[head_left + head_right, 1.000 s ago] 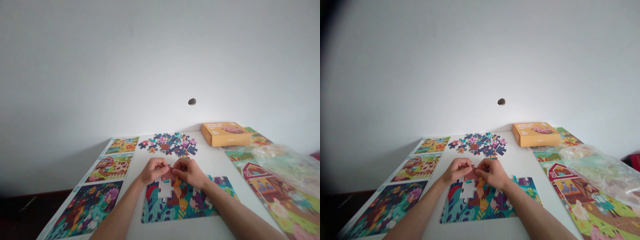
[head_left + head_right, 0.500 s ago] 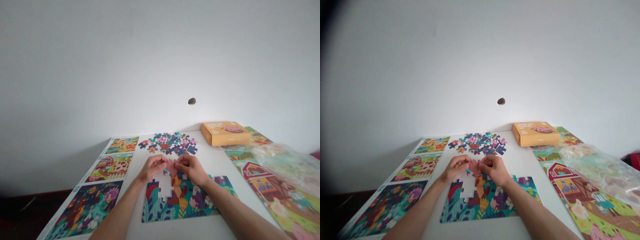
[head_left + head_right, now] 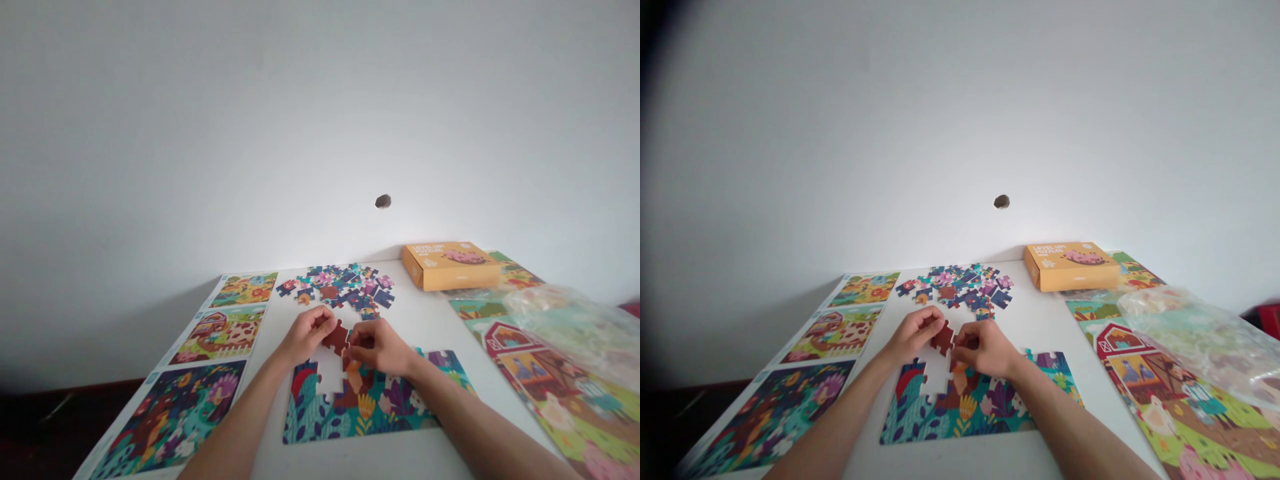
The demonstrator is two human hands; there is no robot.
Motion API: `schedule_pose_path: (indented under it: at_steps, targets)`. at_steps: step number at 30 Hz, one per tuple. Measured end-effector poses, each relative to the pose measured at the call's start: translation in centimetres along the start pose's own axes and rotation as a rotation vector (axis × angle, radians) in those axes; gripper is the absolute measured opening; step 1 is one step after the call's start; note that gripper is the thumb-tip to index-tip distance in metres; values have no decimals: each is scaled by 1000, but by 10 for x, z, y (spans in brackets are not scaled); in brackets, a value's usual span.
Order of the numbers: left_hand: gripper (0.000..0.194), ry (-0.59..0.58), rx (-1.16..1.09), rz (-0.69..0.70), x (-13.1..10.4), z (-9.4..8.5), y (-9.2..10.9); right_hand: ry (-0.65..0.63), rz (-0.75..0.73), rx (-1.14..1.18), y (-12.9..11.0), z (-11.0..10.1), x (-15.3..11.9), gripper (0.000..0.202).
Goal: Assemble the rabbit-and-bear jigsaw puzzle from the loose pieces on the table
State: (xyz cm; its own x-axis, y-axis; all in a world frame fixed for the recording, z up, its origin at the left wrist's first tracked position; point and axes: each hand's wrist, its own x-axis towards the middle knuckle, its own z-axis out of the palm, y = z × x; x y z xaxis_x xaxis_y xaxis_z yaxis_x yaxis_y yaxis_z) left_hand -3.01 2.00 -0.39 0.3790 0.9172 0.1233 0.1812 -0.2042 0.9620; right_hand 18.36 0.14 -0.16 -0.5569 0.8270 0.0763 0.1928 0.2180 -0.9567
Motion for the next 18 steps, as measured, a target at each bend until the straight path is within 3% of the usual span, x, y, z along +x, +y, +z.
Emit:
schedule_pose_path:
  at_steps: [5, 11, 18]
  targets:
    - [32, -143, 133, -17, -5, -1, 8, 108, -112, -270, -4, -6, -2, 10]
    - [21, -285, 380, 183, -8, 2, 12, 223, -88, -325, -3, -8, 0, 14]
    - [21, -295, 436, 241, -6, 3, 10, 232, -81, -341, -2, -6, 0, 16]
